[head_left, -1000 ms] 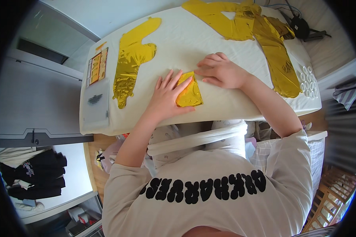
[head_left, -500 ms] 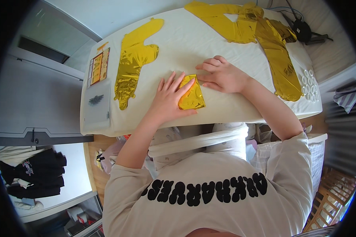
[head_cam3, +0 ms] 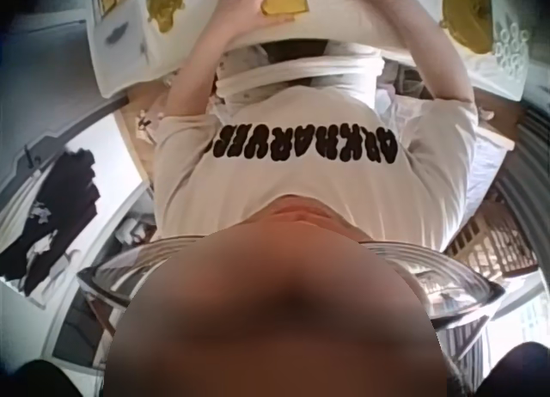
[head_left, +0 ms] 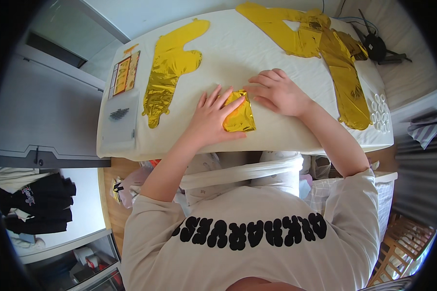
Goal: The person folds a gold foil balloon by hand, repeatedly pressing and creasing it into a small square. They then place the folded balloon onto a cardboard backing, slide it into a plastic sleeve, and seal the package.
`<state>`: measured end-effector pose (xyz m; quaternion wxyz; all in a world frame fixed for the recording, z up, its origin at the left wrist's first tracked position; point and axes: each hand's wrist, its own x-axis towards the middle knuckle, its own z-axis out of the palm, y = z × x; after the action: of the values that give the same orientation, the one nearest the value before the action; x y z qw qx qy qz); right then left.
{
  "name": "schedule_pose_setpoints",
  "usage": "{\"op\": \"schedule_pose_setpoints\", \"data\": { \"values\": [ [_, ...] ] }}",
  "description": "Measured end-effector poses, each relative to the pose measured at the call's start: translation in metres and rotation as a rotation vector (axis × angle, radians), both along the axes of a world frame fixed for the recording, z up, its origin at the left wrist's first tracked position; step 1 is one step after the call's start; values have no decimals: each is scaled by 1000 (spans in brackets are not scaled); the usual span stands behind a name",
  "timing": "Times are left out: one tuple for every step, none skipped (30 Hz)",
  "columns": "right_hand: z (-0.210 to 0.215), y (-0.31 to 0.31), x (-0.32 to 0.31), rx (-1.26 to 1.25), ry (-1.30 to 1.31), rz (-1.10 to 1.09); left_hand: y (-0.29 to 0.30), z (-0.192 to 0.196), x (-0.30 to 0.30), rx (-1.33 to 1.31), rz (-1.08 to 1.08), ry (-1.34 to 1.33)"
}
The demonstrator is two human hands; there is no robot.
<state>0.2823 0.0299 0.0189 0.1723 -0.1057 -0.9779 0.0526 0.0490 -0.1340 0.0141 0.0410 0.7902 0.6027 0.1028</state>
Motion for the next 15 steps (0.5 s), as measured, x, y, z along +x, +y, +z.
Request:
{"op": "schedule_pose_setpoints", "data": {
  "values": [
    [-3,-2,-2,22,25,23,0,0,0,-10,-1,6],
    [-5,-3,-3,44,49,46,0,0,0,-7,4,2],
    [-5,-3,-4,45,46,52,0,0,0,-4,4,3],
    [-5,-4,-5,51,30,42,-1,-1,0,0,4,5],
    [-5,-4,-5,57,15,31,-1,-3,-1,1,10,1],
    [-7,-3,-5,60,12,38,-1,-4,-2,28,0,8],
    [-9,-4,-4,52,21,10,-1,-5,-2,54,-10,16],
    [-10,-4,-4,45,30,-20,-2,-6,-2,57,-4,13],
    [-9,-6,-5,46,28,-15,-3,-4,-1,61,-5,9],
    [-8,-7,-5,25,10,-33,-3,-3,0,65,-7,4],
    [-8,-8,-6,4,-8,-52,-3,-4,-1,66,-3,2],
    [-6,-9,-7,6,-11,-48,-3,-6,-2,65,-6,11],
    [-4,-10,-9,7,1,-48,-3,-7,-3,63,-9,20],
    [-3,-11,-10,7,13,-48,-3,-8,-3,65,-5,18],
    [-3,-10,-9,9,10,-48,-3,-8,-2,52,1,27]
  ]
}}
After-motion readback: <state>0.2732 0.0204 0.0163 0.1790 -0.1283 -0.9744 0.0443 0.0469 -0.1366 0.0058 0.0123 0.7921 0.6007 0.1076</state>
